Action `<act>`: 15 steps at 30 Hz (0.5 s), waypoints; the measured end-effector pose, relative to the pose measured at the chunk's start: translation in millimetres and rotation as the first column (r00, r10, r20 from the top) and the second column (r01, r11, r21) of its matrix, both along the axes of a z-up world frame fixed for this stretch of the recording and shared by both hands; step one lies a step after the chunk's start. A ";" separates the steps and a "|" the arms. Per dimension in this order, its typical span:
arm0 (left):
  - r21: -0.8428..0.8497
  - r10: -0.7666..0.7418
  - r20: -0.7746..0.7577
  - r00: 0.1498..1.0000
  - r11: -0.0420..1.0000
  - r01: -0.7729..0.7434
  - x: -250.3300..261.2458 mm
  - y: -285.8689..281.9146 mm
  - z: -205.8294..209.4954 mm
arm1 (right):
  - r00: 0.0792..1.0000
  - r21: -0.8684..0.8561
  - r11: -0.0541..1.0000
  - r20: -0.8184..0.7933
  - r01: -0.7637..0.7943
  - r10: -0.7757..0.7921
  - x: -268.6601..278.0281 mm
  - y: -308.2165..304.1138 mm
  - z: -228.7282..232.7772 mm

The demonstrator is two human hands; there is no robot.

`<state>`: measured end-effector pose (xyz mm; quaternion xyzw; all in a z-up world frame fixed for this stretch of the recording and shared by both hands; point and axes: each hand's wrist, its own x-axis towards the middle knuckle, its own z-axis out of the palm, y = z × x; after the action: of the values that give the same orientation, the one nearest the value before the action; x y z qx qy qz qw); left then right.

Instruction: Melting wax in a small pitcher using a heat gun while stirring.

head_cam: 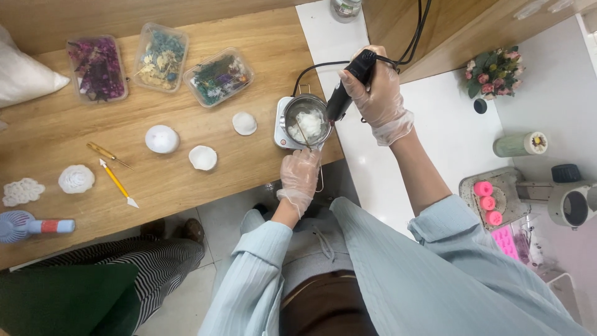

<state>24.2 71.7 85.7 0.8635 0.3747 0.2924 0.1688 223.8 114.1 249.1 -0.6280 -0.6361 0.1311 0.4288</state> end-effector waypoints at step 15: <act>-0.059 0.288 0.081 0.954 0.957 -0.284 -18.2 4.2 9.9 | 0.989 -0.001 0.995 0.102 -0.104 0.103 -1.4 16.7 0.0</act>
<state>6.0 75.9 95.6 0.7821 0.4947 0.3428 0.1614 222.5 130.8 249.1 -0.5991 -0.6891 0.1196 0.3897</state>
